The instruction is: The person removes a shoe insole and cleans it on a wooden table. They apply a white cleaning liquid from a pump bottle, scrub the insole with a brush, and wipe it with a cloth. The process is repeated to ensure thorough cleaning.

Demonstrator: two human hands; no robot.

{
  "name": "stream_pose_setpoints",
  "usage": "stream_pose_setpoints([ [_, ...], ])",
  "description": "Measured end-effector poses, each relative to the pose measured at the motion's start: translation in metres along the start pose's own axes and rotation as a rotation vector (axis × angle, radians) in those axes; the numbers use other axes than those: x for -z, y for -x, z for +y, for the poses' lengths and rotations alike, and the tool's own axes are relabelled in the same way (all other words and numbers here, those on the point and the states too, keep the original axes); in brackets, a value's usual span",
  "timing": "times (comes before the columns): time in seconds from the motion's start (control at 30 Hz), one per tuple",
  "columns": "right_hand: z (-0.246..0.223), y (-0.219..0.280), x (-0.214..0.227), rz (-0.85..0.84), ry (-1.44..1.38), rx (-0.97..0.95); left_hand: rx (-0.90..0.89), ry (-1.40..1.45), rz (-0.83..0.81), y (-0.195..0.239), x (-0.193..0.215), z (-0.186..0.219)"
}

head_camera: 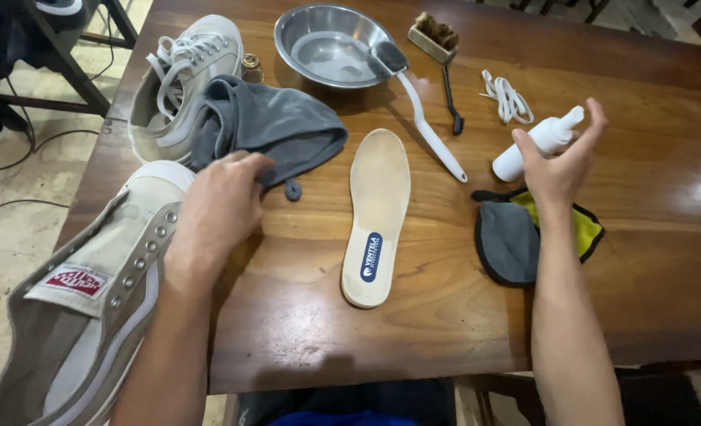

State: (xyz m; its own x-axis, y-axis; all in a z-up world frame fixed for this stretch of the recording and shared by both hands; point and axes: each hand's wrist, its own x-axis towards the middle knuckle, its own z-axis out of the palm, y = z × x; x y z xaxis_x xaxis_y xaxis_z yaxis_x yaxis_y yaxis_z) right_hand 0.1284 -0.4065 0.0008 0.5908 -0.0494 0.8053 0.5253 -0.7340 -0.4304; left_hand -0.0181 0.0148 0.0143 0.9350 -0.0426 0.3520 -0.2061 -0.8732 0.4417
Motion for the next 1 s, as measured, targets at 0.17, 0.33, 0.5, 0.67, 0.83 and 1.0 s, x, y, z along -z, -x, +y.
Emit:
stream_pose_setpoints([
  [0.17,-0.016,0.005,-0.003,-0.112,-0.076,-0.062,0.051,-0.081,-0.164,0.0,-0.023,0.015],
  [0.33,-0.075,-0.008,0.016,-0.064,-0.254,0.065,-0.102,0.074,-0.008,-0.001,-0.034,0.034],
  [0.5,-0.116,0.01,0.021,-0.315,-0.537,0.032,-0.337,0.448,-0.229,0.008,-0.02,0.059],
  [0.67,-0.135,0.047,-0.001,-0.553,-0.384,0.079,-0.215,0.278,-0.546,0.009,-0.017,0.068],
  [0.83,-0.144,0.061,-0.003,-0.548,-0.386,0.055,-0.225,0.243,-0.596,0.009,-0.023,0.062],
  [1.0,-0.15,0.081,0.026,-0.504,-0.439,-0.189,-0.201,0.216,-0.611,0.006,-0.021,0.056],
])
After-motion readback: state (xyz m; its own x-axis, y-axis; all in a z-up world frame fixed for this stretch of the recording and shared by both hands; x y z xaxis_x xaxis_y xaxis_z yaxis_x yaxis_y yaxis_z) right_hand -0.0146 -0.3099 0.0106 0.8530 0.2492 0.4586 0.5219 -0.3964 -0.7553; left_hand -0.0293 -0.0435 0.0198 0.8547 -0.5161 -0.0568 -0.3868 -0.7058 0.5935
